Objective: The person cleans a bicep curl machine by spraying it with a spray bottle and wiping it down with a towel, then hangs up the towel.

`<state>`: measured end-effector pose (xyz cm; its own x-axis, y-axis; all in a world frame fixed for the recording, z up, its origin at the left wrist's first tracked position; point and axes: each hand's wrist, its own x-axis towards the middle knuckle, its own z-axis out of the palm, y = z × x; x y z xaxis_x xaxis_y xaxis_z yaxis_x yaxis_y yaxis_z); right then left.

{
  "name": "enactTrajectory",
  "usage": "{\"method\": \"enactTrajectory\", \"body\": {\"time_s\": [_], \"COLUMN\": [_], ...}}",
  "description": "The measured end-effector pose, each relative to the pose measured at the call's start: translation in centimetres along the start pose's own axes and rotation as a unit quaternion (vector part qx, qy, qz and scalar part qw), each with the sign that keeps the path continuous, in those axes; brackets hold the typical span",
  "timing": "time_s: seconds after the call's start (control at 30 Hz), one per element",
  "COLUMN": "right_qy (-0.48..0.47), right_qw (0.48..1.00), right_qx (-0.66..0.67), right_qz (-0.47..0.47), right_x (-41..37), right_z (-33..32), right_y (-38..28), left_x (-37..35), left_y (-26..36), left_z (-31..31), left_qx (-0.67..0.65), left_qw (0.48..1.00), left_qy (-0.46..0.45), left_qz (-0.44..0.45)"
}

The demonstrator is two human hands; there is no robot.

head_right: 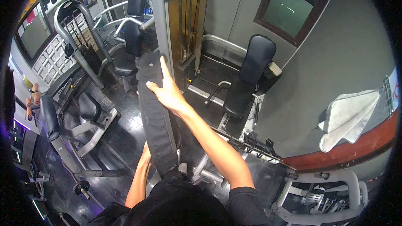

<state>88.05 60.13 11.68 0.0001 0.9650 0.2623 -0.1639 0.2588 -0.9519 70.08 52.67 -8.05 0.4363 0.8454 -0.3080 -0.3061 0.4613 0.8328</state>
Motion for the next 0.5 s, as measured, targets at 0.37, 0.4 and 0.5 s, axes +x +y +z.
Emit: {"method": "enactTrajectory", "body": {"time_s": [0.37,0.4,0.5], "right_qy": [-0.038,-0.037,0.003], "right_qw": [0.977,0.977,0.945], "right_qx": [0.024,0.023,0.189], "right_qz": [0.209,0.209,0.267], "right_x": [-4.7,-5.1,-6.2], "right_z": [-3.1,-3.3,-3.3], "right_y": [6.3,6.8,7.6], "left_x": [-2.8,-3.6,-4.6], "left_y": [4.1,5.0,6.6], "left_z": [1.0,1.7,2.3], "left_qx": [-0.145,-0.135,-0.115], "left_qw": [0.967,0.971,0.972], "left_qy": [-0.045,-0.013,0.039], "left_qz": [-0.205,-0.198,-0.201]}}
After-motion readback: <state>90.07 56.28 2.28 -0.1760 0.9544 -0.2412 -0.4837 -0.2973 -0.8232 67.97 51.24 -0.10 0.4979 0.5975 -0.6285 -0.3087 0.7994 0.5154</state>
